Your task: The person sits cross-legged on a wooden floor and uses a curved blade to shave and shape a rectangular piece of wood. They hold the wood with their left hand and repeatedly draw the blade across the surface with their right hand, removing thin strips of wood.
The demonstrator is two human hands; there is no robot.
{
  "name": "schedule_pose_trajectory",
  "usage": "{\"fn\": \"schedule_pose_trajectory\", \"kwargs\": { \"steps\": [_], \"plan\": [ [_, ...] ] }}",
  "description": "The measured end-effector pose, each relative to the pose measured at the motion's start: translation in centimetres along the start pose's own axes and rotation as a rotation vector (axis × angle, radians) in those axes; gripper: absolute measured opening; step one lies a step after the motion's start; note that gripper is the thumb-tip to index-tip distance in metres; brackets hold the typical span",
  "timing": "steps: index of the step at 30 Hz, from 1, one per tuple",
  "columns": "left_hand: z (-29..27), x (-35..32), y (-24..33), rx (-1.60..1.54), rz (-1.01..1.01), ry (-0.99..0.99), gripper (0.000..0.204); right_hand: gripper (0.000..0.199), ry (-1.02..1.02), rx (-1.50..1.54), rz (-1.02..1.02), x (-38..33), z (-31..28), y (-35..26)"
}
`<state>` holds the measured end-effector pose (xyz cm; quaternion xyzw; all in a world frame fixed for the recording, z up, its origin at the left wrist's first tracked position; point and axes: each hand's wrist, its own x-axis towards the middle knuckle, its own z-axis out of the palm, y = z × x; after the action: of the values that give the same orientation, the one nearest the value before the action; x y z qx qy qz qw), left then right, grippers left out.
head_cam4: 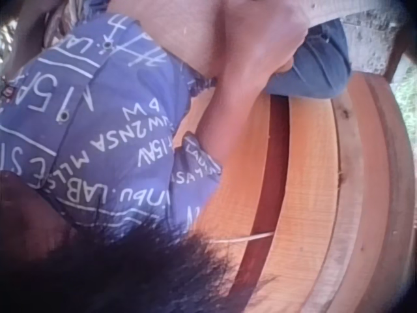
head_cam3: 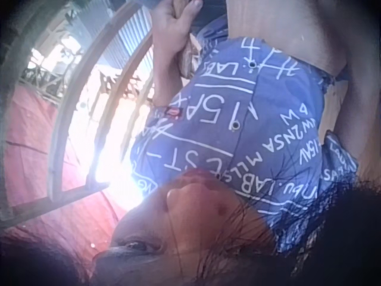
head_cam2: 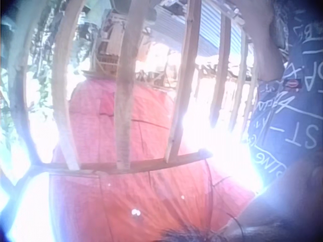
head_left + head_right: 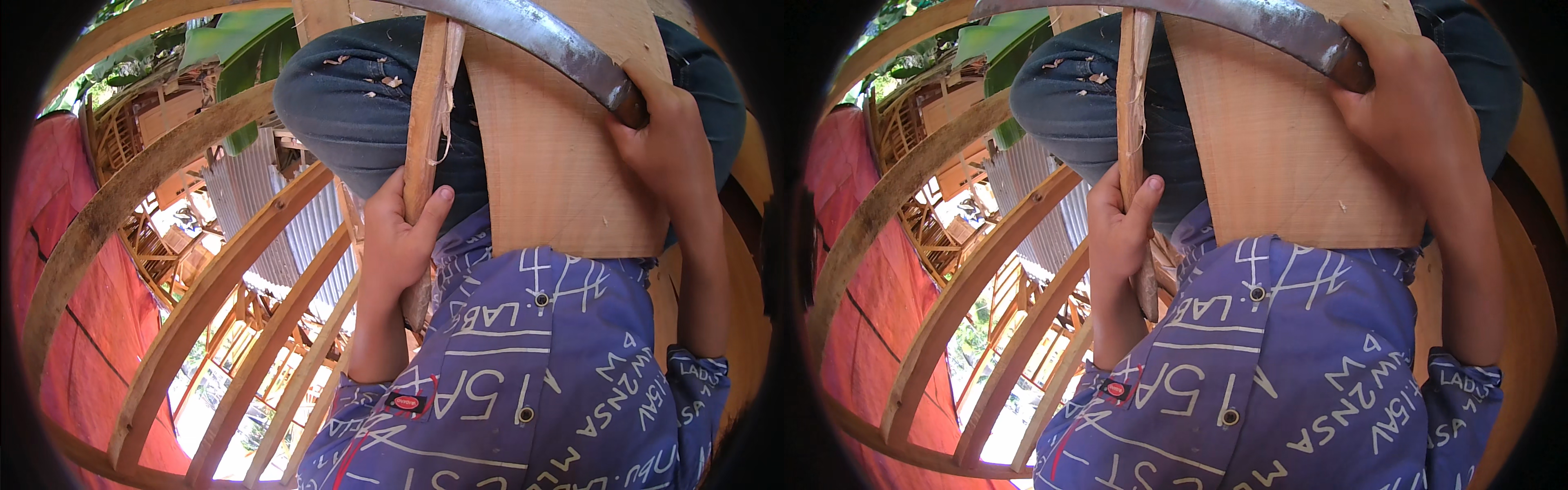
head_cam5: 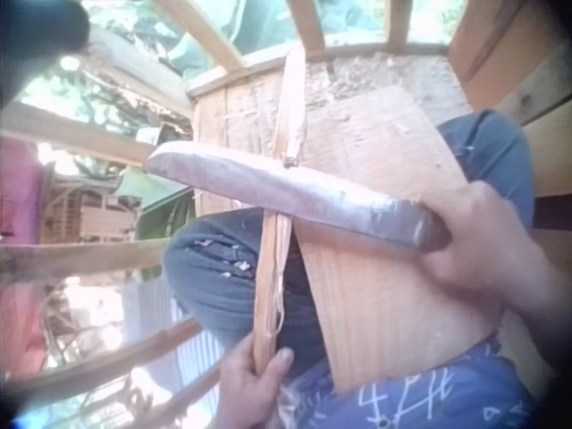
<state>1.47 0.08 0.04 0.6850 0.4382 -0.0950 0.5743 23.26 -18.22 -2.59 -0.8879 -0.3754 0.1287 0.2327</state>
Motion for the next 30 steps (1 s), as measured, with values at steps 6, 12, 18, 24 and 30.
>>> {"fn": "schedule_pose_trajectory", "kwargs": {
  "steps": [6, 12, 18, 24, 30],
  "plan": [
    [0.3, -0.1, 0.1, -0.134, 0.008, -0.079, 0.024, 0.041, -0.010, -0.084, 0.054, 0.2, 0.4, 1.3],
    [0.4, -0.5, 0.0, -0.403, -0.145, -0.313, 0.026, 0.042, 0.082, -0.177, -0.041, 1.0, 0.0, 4.4],
    [1.5, -0.3, 0.0, -0.076, -0.018, -0.073, 0.027, 0.040, -0.099, -0.067, -0.065, 0.6, -1.5, 2.3],
    [1.5, -0.6, -0.9, 0.023, -0.012, -0.011, 0.024, 0.041, -0.071, -0.028, -0.166, 0.0, -2.1, 2.5],
    [1.9, 0.0, 0.1, -0.009, 0.049, -0.012, 0.026, 0.041, -0.080, 0.092, 0.095, -0.1, -1.1, 4.1]
  ]
}}
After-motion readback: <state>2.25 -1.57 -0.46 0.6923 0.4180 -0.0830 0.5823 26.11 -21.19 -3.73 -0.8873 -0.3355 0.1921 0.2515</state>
